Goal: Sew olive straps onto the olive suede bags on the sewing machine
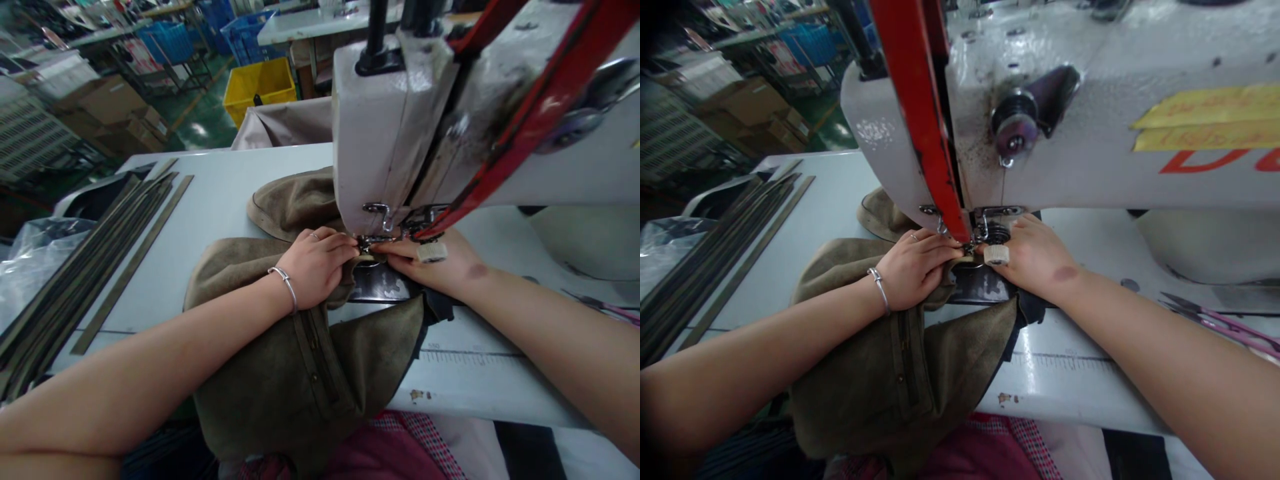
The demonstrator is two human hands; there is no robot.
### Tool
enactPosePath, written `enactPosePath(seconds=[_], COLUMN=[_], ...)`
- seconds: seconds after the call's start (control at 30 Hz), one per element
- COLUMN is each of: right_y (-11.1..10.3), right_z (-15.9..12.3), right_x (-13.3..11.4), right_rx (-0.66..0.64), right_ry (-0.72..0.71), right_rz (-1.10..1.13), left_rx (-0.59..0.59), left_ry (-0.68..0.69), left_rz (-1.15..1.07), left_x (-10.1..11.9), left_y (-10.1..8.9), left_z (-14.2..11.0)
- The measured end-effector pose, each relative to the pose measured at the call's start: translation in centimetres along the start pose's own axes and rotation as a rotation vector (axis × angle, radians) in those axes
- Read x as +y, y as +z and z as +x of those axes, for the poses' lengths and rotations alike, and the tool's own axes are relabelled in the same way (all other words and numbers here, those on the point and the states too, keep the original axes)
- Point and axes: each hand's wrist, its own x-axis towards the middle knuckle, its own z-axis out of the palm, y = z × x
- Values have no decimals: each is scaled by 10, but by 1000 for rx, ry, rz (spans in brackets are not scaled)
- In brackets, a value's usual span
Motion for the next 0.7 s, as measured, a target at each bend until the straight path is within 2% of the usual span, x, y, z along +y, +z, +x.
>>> enactPosePath(seconds=[0.13,0.2,0.27,0.37,0.43,0.5,0.57,0.7], right_y=[-19,-39,-58,-70,-66,-57,-51,-57], right_z=[1,-8,-29,-73,-101,-119,-125,-119], right_x=[-6,-21,-44,-83,-101,-106,-99,-65], right_rx=[-22,-31,9,71,32,-19,-23,8], right_ry=[-30,-31,7,207,353,472,565,751], right_rz=[9,50,67,79,98,123,141,187], left_rx=[-21,-30,0,33,-19,-94,-173,-394], left_ry=[2,23,-20,-223,-301,-293,-265,-163], left_rz=[-49,-95,-76,118,264,367,392,194], left_x=[-1,-8,-19,-32,-30,-12,18,85], left_y=[-2,-8,-18,-31,-36,-40,-44,-66], left_z=[1,-2,-9,-26,-38,-47,-53,-51])
